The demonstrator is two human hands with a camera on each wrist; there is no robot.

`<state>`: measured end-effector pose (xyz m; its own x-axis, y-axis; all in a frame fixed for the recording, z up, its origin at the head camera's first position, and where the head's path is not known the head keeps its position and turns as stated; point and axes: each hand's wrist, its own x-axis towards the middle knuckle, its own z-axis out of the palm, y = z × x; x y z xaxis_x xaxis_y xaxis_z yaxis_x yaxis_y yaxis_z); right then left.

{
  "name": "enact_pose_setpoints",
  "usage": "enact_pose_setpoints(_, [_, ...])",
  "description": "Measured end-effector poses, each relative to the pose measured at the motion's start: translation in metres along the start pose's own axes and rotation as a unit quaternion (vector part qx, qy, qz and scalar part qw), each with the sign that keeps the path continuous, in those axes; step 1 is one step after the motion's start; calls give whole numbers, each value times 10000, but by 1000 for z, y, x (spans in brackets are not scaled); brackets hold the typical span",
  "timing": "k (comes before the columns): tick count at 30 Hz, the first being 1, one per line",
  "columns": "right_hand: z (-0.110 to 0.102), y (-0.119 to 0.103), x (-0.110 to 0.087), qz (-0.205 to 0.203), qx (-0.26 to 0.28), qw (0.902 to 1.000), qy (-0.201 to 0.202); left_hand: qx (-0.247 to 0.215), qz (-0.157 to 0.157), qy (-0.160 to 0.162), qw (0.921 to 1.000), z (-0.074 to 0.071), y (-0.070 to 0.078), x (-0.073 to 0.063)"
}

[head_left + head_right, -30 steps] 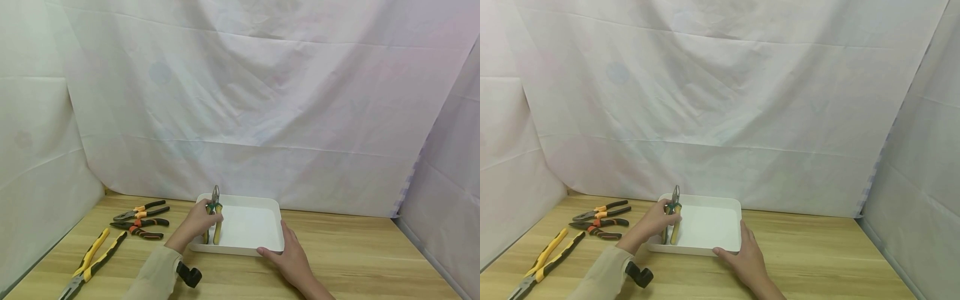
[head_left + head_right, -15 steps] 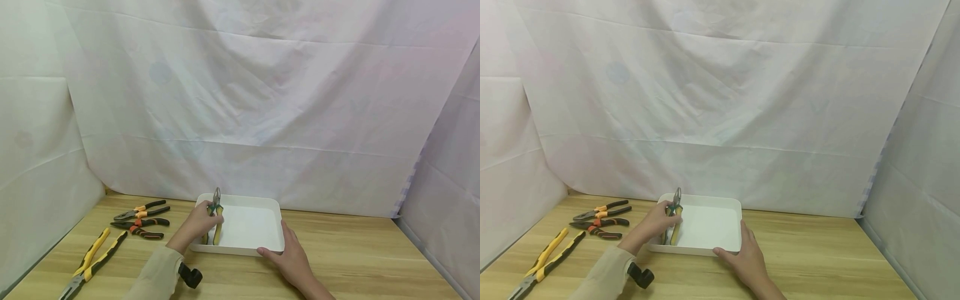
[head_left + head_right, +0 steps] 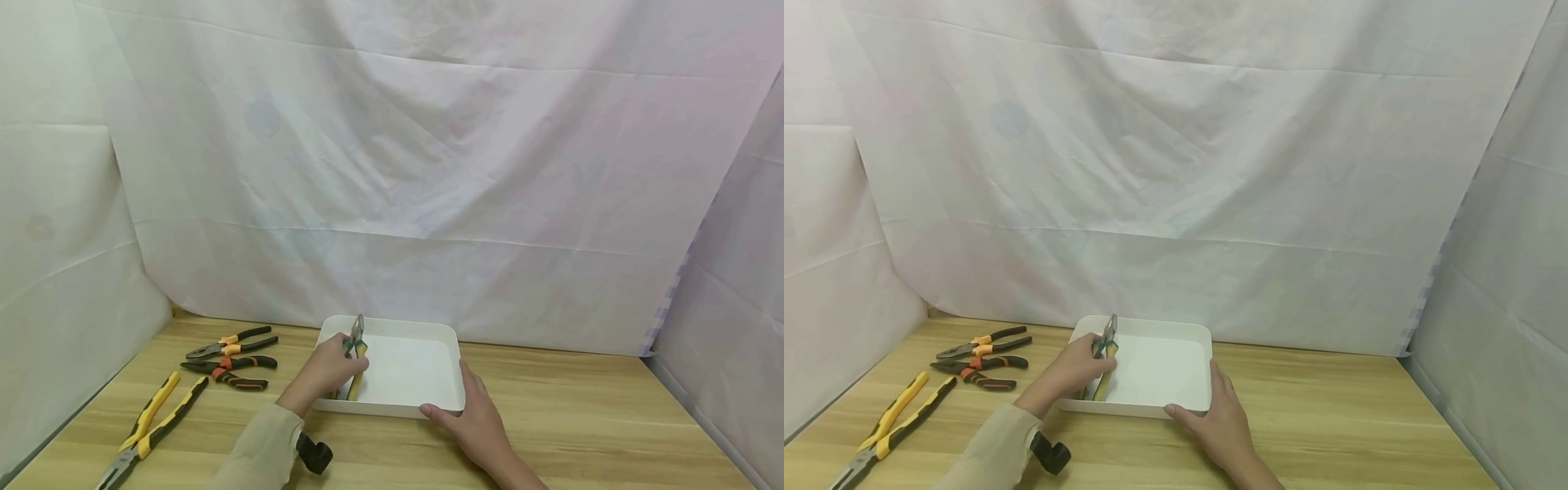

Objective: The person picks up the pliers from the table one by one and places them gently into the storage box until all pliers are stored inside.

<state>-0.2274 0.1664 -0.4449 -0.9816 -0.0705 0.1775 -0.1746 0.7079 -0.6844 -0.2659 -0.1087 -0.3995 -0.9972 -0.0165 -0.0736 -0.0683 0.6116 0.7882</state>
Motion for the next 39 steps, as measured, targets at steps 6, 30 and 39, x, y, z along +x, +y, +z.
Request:
enact_pose_setpoints(6, [0,0,0,21,-35,10000,-11,215,-34,65,9997,1,-1,1])
enact_pose_setpoints(30, [-2,0,0,21,-25,10000,8,1681,301,534,9839,13,-2,0])
enact_pose_setpoints(39, [0,0,1,18,38,10000,-1,2118,447,715,9737,16,-4,-2])
